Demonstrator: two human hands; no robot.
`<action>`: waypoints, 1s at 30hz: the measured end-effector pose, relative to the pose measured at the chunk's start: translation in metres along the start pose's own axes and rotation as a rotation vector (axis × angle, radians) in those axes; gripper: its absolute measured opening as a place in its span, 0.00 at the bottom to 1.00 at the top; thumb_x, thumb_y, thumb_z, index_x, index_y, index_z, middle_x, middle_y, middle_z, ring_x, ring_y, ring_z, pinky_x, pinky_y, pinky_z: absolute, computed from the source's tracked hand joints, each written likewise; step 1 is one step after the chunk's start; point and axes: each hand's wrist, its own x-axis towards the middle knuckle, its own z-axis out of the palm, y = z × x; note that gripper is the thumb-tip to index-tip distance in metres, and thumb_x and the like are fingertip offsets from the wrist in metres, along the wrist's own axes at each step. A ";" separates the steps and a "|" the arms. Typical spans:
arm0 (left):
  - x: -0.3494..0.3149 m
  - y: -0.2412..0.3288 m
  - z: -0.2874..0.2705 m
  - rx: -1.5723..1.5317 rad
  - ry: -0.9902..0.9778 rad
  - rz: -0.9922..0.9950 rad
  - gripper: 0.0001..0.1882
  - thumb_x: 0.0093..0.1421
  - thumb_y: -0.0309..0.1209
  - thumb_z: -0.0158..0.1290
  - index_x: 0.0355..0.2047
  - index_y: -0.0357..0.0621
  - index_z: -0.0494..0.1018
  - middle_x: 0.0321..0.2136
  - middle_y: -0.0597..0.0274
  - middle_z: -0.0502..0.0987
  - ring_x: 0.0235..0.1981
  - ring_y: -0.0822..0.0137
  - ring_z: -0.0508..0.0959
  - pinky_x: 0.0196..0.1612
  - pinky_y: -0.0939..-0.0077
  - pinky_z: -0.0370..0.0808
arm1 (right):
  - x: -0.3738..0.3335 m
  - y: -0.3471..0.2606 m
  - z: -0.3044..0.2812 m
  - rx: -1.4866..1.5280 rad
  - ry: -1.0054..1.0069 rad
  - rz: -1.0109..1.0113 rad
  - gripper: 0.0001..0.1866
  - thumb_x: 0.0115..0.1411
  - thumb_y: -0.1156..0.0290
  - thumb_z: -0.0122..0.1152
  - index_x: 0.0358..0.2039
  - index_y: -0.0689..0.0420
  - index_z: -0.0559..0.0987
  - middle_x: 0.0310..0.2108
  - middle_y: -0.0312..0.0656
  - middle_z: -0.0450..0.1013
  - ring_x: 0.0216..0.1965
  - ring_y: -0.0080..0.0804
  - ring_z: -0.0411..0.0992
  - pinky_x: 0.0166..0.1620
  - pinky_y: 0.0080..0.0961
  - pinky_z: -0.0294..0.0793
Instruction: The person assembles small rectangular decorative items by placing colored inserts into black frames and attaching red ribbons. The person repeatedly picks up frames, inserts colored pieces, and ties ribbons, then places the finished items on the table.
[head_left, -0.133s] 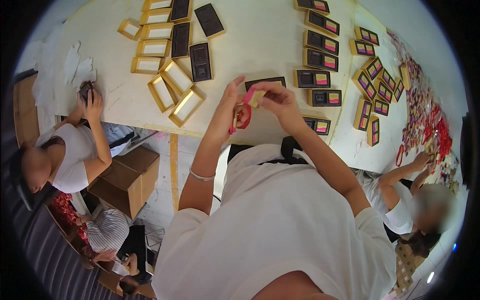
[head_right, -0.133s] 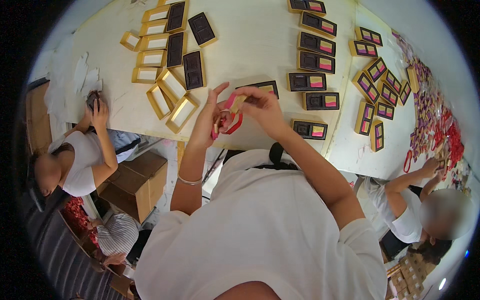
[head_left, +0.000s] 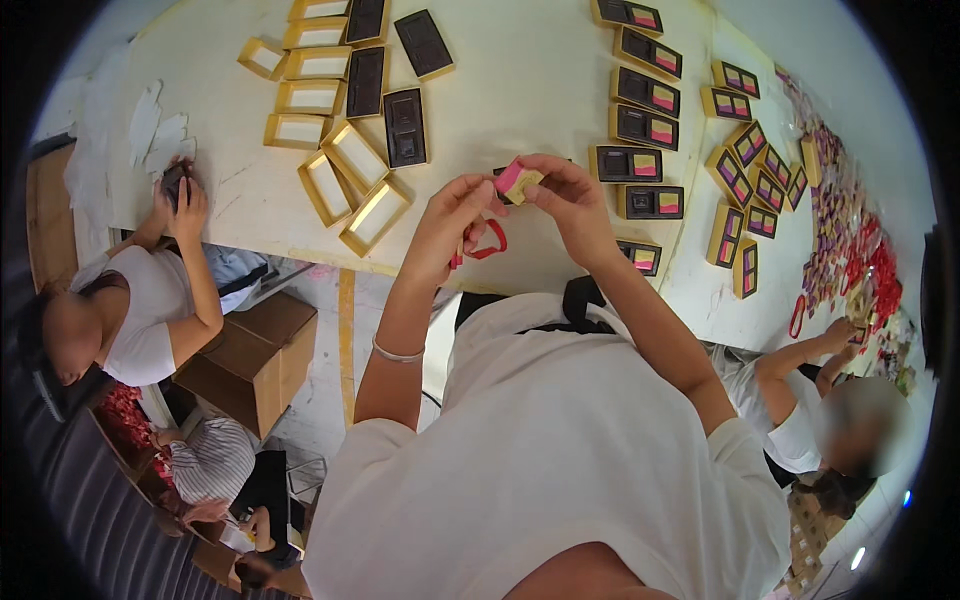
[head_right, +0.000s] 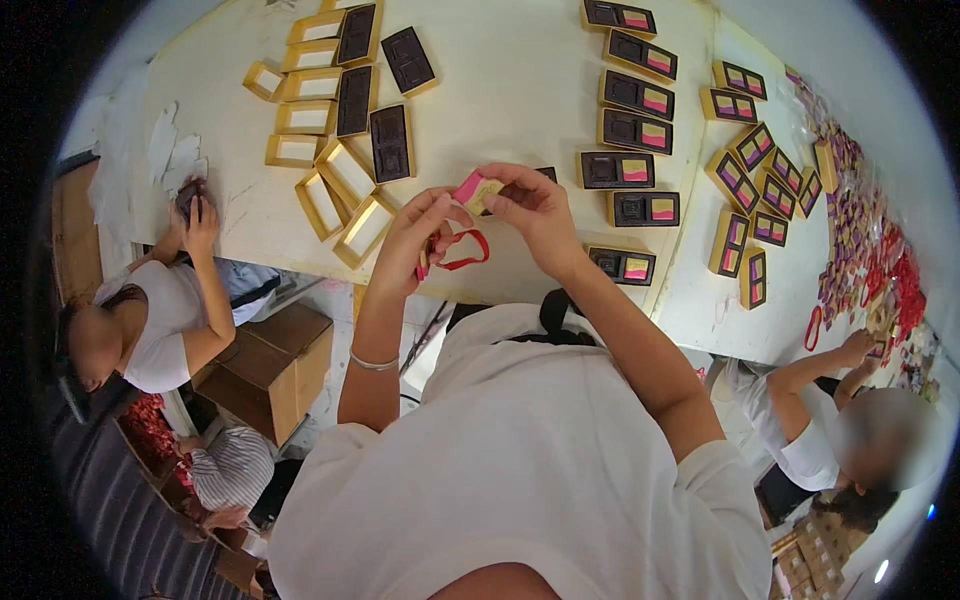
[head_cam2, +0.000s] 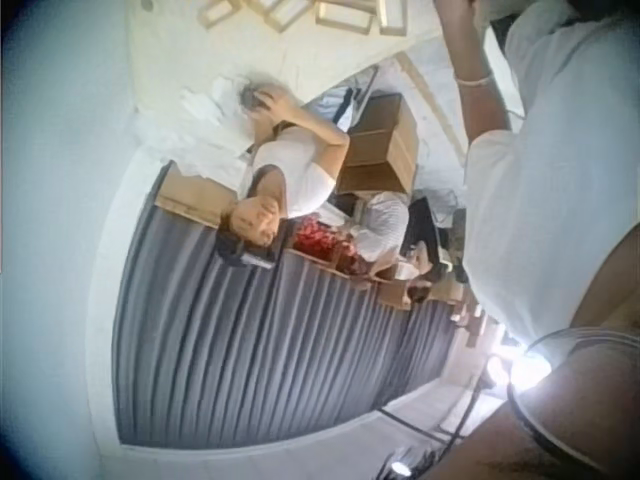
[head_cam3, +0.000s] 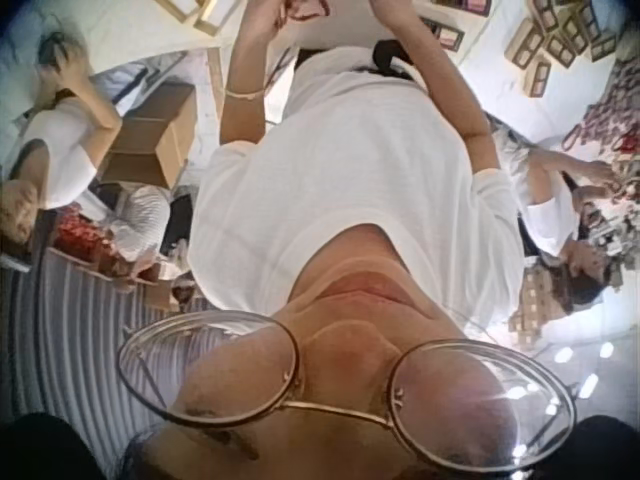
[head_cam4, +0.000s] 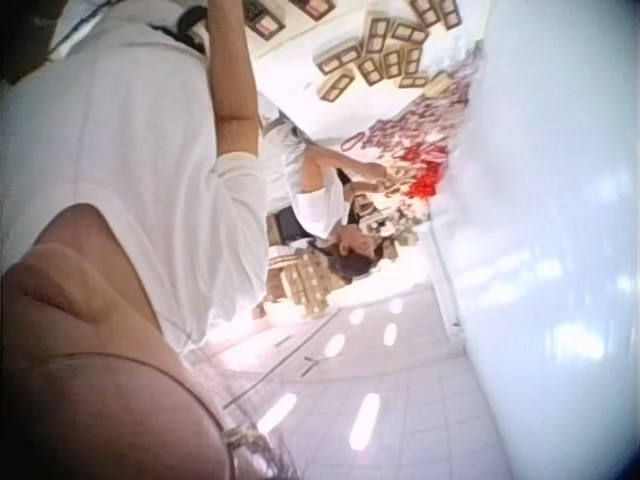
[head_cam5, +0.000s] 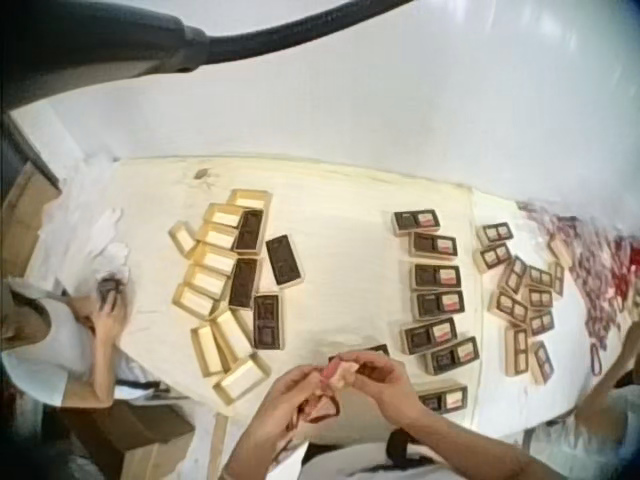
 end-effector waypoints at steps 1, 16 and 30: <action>0.001 0.001 -0.003 0.030 0.027 0.010 0.16 0.60 0.39 0.46 0.39 0.39 0.68 0.23 0.64 0.73 0.14 0.82 0.61 0.15 0.90 0.57 | 0.001 -0.002 0.002 -0.034 0.008 0.009 0.14 0.53 0.78 0.56 0.42 0.62 0.73 0.39 0.36 0.69 0.37 0.20 0.67 0.41 0.18 0.67; 0.111 0.048 -0.055 1.376 0.620 0.386 0.37 0.50 0.56 0.49 0.47 0.34 0.63 0.34 0.50 0.73 0.36 0.55 0.75 0.37 0.67 0.72 | 0.072 0.006 -0.029 -0.308 0.219 0.101 0.11 0.56 0.75 0.50 0.41 0.58 0.70 0.27 0.32 0.67 0.21 0.16 0.65 0.21 0.12 0.63; 0.178 0.010 -0.010 1.511 0.056 0.427 0.37 0.42 0.27 0.56 0.54 0.44 0.54 0.48 0.53 0.65 0.41 0.53 0.72 0.39 0.63 0.71 | 0.082 -0.003 -0.090 -0.423 0.451 -0.145 0.06 0.52 0.75 0.57 0.31 0.61 0.73 0.24 0.33 0.70 0.20 0.15 0.62 0.22 0.14 0.62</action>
